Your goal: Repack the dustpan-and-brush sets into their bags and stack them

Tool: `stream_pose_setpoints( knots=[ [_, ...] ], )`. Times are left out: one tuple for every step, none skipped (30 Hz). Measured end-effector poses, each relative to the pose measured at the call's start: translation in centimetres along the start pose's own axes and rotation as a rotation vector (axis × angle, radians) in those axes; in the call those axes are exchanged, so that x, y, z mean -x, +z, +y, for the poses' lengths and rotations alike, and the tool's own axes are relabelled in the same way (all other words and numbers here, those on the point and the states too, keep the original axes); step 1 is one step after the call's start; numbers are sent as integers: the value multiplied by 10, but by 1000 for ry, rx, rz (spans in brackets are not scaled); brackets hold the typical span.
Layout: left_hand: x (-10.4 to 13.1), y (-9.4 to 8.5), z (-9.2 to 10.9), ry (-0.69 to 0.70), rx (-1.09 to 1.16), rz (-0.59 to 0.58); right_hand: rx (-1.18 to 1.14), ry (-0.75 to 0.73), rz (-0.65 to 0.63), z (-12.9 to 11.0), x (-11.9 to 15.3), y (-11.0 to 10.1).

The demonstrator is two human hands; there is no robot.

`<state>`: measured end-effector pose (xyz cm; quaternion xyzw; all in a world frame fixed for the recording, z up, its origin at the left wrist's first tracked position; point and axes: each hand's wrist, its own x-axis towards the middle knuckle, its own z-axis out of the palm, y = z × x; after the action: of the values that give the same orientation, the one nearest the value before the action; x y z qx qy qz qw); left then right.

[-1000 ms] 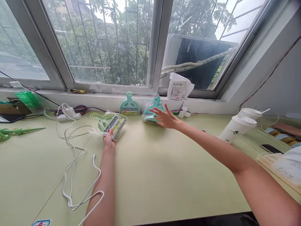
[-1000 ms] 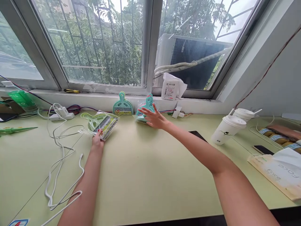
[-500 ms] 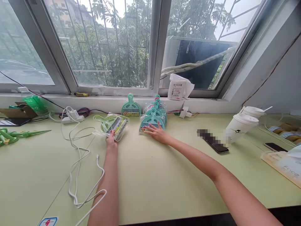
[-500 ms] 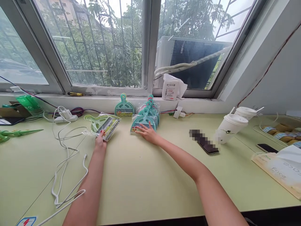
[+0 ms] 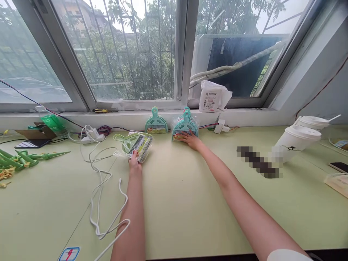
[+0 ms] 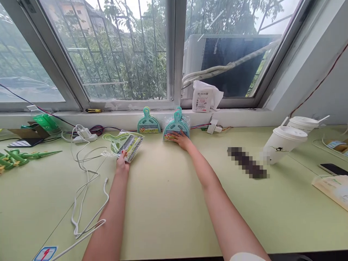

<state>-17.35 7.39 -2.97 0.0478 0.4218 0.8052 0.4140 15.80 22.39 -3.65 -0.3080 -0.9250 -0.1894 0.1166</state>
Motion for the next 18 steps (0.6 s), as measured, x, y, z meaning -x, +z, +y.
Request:
stream_pose_setpoints(
  knots=[
    [1, 0, 0, 4, 0, 1, -12, 8, 2, 2, -1, 2],
    [1, 1, 0, 8, -3, 4, -19, 12, 7, 3, -1, 4],
    [1, 1, 0, 9, -9, 2, -21, 16, 14, 4, -2, 5],
    [1, 1, 0, 7, -15, 3, -19, 19, 22, 5, -2, 5],
    [1, 1, 0, 3, -19, 3, -13, 23, 28, 4, -2, 5],
    [1, 1, 0, -3, -20, 4, -4, 23, 33, 3, -2, 4],
    [1, 1, 0, -9, -18, 10, 9, 18, 36, 2, -2, 2],
    [0, 1, -1, -14, -15, 14, 25, 9, 41, -1, -1, 0],
    [0, 1, -1, -14, -9, 20, 46, -3, 48, -3, -1, -2],
    [-1, 1, -2, -11, -1, 27, 69, -20, 55, -7, 0, -4],
    [-2, 1, -2, -5, 8, 31, 94, -35, 62, -10, 1, -6],
    [-3, 0, -3, 2, 16, 33, 118, -47, 68, -14, 2, -8],
    [-3, 0, -4, 9, 25, 31, 138, -55, 71, -17, 3, -10],
    [-4, 0, -4, 15, 31, 29, 153, -63, 69, -21, 4, -13],
    [-4, 0, -4, 16, 35, 31, 164, -69, 65, -24, 6, -15],
    [-5, 0, -4, 14, 37, 32, 170, -71, 60, -27, 7, -16],
    [-5, 0, -4, 13, 36, 35, 173, -70, 57, -29, 9, -18],
    [-5, 0, -4, 12, 33, 37, 172, -66, 54, -31, 11, -18]
  ],
)
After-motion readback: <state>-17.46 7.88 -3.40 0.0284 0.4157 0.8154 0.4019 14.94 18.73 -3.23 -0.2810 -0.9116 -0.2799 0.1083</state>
